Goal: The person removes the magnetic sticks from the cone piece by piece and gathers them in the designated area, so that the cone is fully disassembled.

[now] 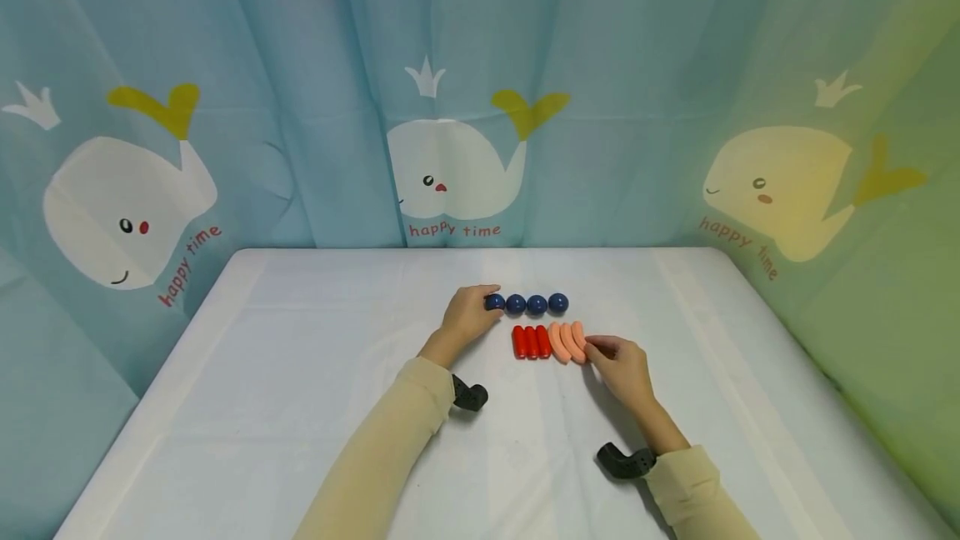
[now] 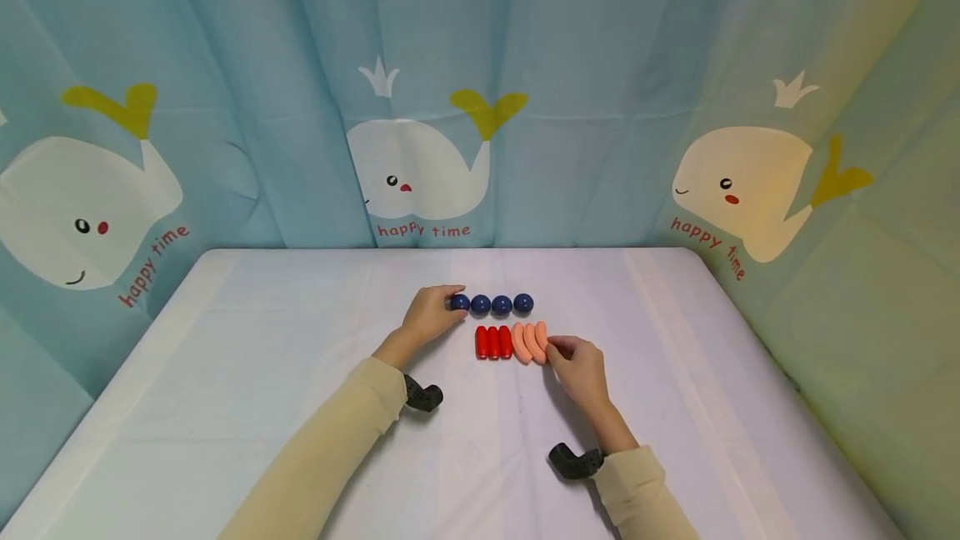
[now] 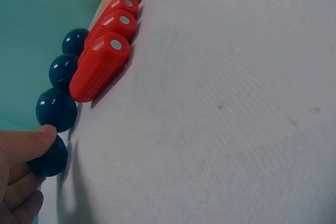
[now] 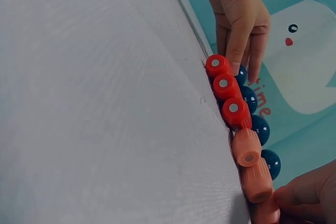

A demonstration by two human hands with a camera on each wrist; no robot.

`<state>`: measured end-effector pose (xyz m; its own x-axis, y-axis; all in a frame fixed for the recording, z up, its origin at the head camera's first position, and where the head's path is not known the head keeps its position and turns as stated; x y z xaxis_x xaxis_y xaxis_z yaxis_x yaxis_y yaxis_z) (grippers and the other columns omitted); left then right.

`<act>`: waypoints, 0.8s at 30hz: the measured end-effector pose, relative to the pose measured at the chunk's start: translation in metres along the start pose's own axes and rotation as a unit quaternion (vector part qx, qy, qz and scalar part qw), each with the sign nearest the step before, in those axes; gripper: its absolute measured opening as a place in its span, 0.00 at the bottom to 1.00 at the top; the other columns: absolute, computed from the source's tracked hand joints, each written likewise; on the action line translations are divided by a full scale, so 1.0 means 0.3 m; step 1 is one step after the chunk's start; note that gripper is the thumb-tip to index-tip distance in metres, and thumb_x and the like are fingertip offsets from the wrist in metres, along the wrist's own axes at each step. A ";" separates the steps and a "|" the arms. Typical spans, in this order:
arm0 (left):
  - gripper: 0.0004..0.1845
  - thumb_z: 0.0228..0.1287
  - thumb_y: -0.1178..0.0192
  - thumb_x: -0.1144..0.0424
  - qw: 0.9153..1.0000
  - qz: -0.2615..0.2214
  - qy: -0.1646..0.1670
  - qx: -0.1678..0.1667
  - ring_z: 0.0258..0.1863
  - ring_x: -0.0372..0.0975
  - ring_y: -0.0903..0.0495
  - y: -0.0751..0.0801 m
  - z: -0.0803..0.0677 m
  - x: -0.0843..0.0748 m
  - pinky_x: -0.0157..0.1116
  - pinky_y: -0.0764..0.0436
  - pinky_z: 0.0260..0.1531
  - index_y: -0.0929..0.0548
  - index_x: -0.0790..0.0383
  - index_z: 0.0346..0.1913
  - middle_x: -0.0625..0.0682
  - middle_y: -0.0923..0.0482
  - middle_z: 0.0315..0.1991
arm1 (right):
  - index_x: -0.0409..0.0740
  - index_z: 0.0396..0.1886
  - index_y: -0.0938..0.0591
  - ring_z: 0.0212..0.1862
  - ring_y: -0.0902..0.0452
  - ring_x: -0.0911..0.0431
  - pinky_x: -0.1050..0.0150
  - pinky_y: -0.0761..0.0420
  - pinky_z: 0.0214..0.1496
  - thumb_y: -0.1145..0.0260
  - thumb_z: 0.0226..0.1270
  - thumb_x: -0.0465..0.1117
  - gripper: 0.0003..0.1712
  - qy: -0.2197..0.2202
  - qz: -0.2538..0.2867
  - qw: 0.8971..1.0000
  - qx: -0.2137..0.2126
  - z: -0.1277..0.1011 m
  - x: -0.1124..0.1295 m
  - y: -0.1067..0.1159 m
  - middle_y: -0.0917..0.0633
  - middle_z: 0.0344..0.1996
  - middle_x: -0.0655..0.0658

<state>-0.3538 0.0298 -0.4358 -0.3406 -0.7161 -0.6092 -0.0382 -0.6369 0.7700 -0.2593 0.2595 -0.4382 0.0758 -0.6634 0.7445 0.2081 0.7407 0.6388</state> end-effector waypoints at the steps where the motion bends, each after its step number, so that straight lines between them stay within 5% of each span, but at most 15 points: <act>1: 0.26 0.54 0.33 0.61 1.000 0.000 0.001 0.000 0.55 0.43 0.27 0.003 0.000 0.002 0.37 0.32 0.56 0.23 0.60 0.57 0.53 0.24 0.53 | 0.31 0.43 0.17 0.43 0.23 0.47 0.56 0.26 0.44 0.38 0.62 0.37 0.14 0.001 0.000 1.000 0.001 0.001 0.000 -0.002 0.17 0.39 0.36; 6: 0.28 0.53 0.32 0.60 1.000 -0.018 0.003 -0.016 0.54 0.45 0.27 0.040 -0.032 0.038 0.39 0.32 0.56 0.24 0.61 0.58 0.55 0.24 0.53 | 0.31 0.44 0.18 0.44 0.23 0.46 0.53 0.26 0.46 0.38 0.63 0.38 0.15 0.002 -0.002 1.000 0.000 0.005 -0.006 -0.012 0.17 0.40 0.36; 11: 0.21 0.59 0.37 0.61 0.996 -0.074 0.009 -0.057 0.51 0.46 0.24 0.128 -0.155 0.137 0.42 0.29 0.53 0.22 0.64 0.55 0.56 0.22 0.50 | 0.32 0.43 0.18 0.42 0.22 0.47 0.55 0.26 0.46 0.38 0.62 0.37 0.14 0.008 -0.001 1.000 -0.024 0.004 -0.011 -0.006 0.16 0.38 0.37; 18: 0.14 0.62 0.41 0.67 0.976 -0.176 0.035 -0.125 0.44 0.45 0.21 0.241 -0.359 0.295 0.39 0.23 0.45 0.20 0.69 0.49 0.56 0.19 0.45 | 0.34 0.39 0.16 0.33 0.22 0.58 0.75 0.28 0.35 0.37 0.62 0.39 0.13 0.017 0.003 0.994 -0.111 -0.046 -0.015 0.055 0.15 0.33 0.39; 24: 0.14 0.62 0.40 0.66 0.959 -0.228 0.063 -0.156 0.42 0.45 0.20 0.293 -0.444 0.349 0.32 0.22 0.42 0.20 0.71 0.48 0.58 0.19 0.43 | 0.34 0.35 0.15 0.32 0.26 0.68 0.79 0.32 0.34 0.40 0.65 0.44 0.16 0.015 0.010 0.990 -0.141 -0.083 -0.017 0.085 0.15 0.31 0.40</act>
Point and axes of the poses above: each hand's wrist, its own z-axis towards the middle knuckle, its own y-axis out of the back of the hand, x = y × z, the point moved 6 cm from there along z, towards the middle knuckle
